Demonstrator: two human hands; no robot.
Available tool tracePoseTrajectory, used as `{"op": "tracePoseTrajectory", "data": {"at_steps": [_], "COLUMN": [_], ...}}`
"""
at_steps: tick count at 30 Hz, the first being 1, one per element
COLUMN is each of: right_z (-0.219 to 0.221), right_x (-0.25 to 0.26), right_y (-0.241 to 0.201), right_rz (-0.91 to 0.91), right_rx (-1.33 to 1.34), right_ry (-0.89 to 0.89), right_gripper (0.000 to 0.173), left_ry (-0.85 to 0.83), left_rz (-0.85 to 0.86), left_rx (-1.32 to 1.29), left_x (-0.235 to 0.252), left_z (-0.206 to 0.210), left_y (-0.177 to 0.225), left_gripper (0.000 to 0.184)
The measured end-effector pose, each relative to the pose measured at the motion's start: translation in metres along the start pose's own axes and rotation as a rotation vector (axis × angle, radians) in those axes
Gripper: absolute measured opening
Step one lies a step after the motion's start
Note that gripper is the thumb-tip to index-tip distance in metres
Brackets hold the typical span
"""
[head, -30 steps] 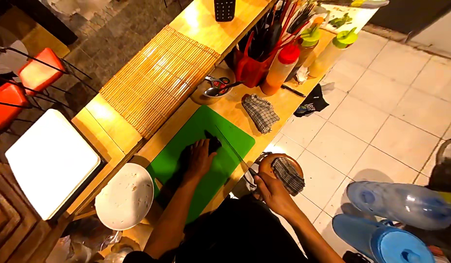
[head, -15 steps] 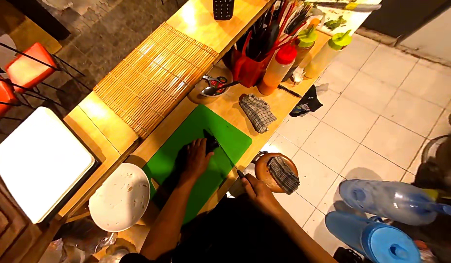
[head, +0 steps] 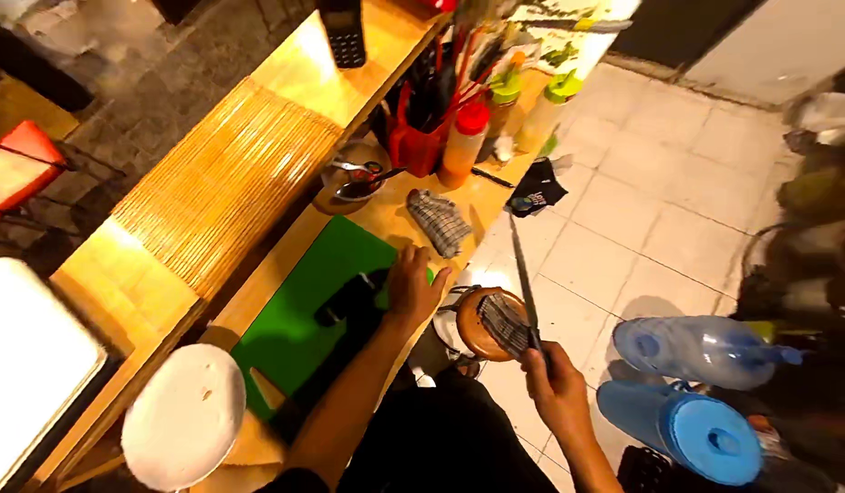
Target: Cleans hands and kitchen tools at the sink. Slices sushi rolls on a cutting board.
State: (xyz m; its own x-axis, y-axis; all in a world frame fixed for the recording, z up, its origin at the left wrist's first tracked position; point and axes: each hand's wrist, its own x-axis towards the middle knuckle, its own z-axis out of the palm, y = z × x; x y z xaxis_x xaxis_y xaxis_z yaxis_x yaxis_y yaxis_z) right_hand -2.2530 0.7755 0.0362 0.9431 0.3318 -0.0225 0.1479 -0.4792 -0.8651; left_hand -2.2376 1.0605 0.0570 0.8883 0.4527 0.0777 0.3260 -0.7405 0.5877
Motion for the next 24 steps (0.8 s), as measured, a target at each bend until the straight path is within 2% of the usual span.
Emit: {"op": "tracePoseTrajectory", "data": {"at_steps": [4, 5, 7, 8, 13, 15, 18, 22, 24], "right_z": [-0.003, -0.005, -0.008, -0.010, -0.006, 0.006, 0.027, 0.049, 0.052], "right_x": [0.008, 0.010, 0.014, 0.018, 0.050, 0.075, 0.108, 0.123, 0.121], "right_y": [0.005, 0.008, 0.016, 0.019, 0.013, 0.003, -0.014, -0.017, -0.019], "right_rz": [0.004, -0.006, -0.010, -0.012, -0.001, 0.014, 0.051, 0.054, 0.002], "right_rx": [-0.047, -0.083, -0.133, -0.157, -0.272, -0.314, -0.366, -0.380, -0.398], "right_ry": [0.021, 0.028, 0.019, 0.009, -0.137, -0.261, -0.383, -0.418, -0.453], "right_gripper": [0.037, 0.037, 0.038, 0.039, 0.045, 0.046, 0.046, 0.047, 0.047], "left_ry": [-0.037, -0.040, -0.016, 0.015, 0.255, 0.347, 0.422, 0.445, 0.429], "left_rz": [0.029, 0.021, 0.005, -0.015, -0.254, -0.247, -0.206, -0.376, -0.382], "left_rx": [0.132, 0.155, 0.130, 0.062, -0.389, -0.492, -0.571, -0.626, -0.567], "left_x": [0.058, 0.067, 0.077, 0.077, 0.049, 0.039, 0.032, 0.025, 0.025], "left_z": [0.055, 0.063, 0.069, 0.067, 0.049, 0.053, 0.060, 0.054, 0.052], "left_y": [0.036, 0.037, 0.032, 0.028, 0.004, -0.004, -0.009, -0.005, -0.003], "left_gripper": [0.067, 0.065, 0.040, 0.031, 0.033, 0.029, 0.027, 0.035, 0.038]}}
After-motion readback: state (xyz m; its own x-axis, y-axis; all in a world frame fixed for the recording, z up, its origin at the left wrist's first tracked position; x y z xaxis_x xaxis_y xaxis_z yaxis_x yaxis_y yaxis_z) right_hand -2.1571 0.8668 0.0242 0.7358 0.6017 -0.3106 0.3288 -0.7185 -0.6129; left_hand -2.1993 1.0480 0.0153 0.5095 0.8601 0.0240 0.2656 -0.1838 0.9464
